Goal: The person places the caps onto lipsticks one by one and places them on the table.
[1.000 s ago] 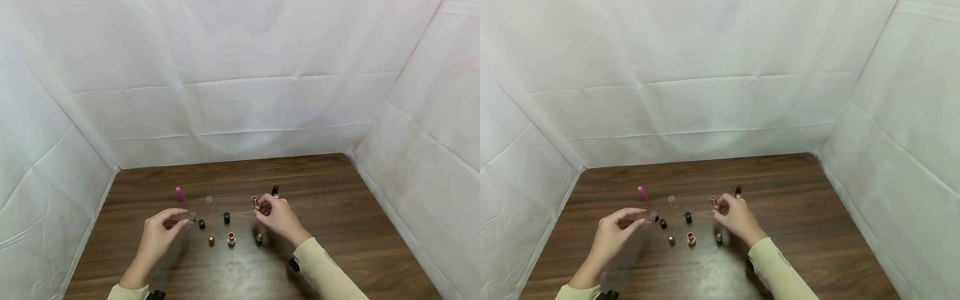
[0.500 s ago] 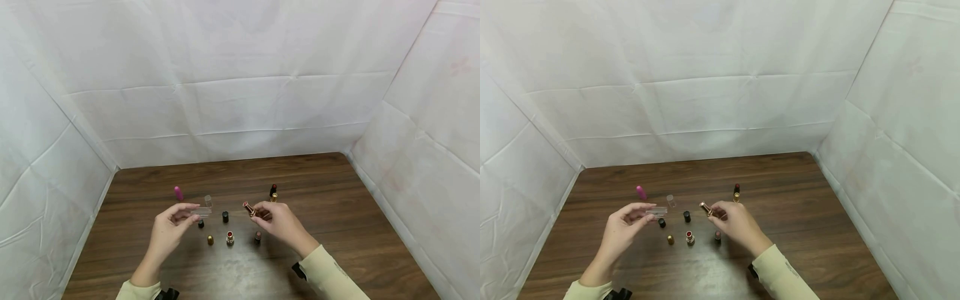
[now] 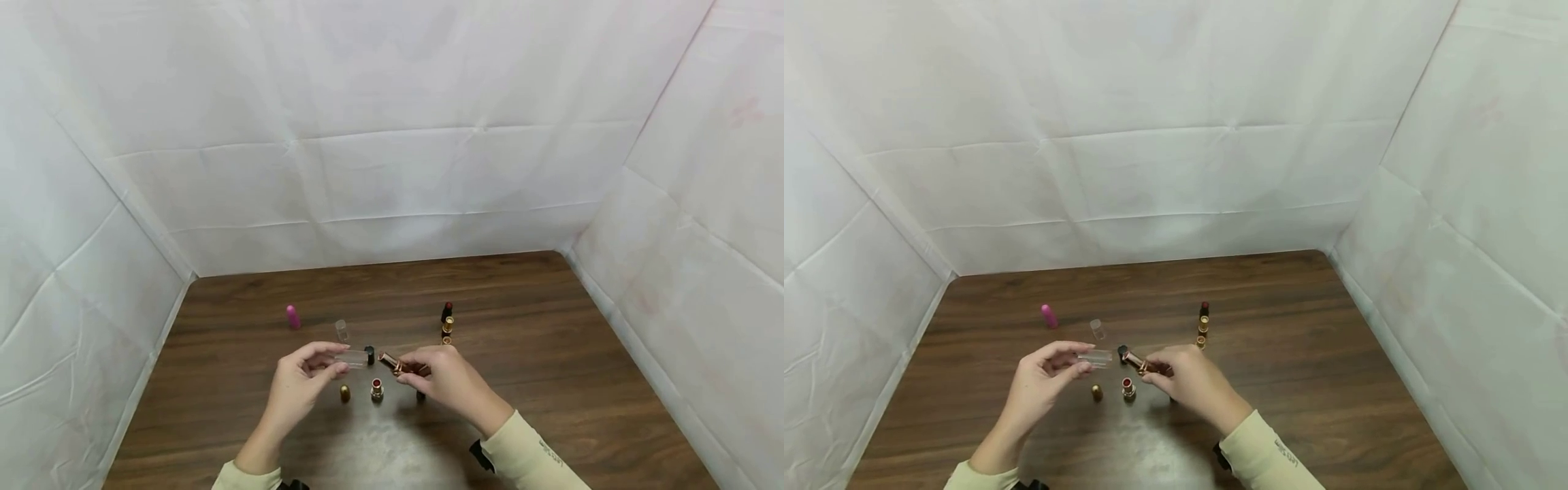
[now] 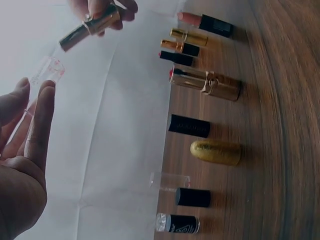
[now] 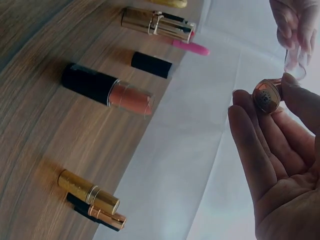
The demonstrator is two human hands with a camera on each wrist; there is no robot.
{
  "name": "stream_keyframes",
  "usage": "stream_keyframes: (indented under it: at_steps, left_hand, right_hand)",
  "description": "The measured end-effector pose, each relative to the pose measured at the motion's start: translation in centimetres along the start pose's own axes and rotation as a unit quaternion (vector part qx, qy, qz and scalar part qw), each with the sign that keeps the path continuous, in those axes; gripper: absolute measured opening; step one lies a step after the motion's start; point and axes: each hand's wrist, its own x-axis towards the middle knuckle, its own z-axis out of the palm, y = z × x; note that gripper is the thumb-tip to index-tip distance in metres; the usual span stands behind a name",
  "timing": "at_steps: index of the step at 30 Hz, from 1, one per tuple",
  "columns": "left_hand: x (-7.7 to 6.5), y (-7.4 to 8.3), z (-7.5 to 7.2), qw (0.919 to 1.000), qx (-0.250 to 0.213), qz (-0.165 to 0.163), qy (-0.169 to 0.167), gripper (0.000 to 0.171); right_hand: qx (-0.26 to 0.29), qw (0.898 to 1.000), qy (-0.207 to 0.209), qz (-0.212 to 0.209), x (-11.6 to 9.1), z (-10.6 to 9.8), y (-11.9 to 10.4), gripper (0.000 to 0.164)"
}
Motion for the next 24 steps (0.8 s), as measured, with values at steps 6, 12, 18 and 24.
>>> stream_keyframes:
  at_steps: [6, 12, 18, 24]
  left_hand:
    - [0.1, 0.0, 0.8, 0.9998, 0.010, -0.016, -0.010, 0.024]
    - [-0.1, -0.1, 1.2, 0.9986, 0.036, -0.020, -0.034, 0.025]
    - [-0.1, -0.1, 1.8, 0.9975, 0.045, -0.025, -0.048, 0.026]
    - [0.0, -0.1, 2.2, 0.9973, 0.048, -0.041, -0.038, 0.024]
  right_hand:
    - [0.001, 1.000, -0.011, -0.008, 0.1, 0.2, -0.2, 0.016]
    - [-0.016, 0.999, -0.018, -0.029, 0.0, 0.2, -0.3, 0.017]
    - [0.028, 0.999, -0.007, -0.030, 0.1, 0.5, -0.6, 0.019]
    - [0.100, 0.994, 0.005, 0.037, 0.2, 0.7, -0.8, 0.019]
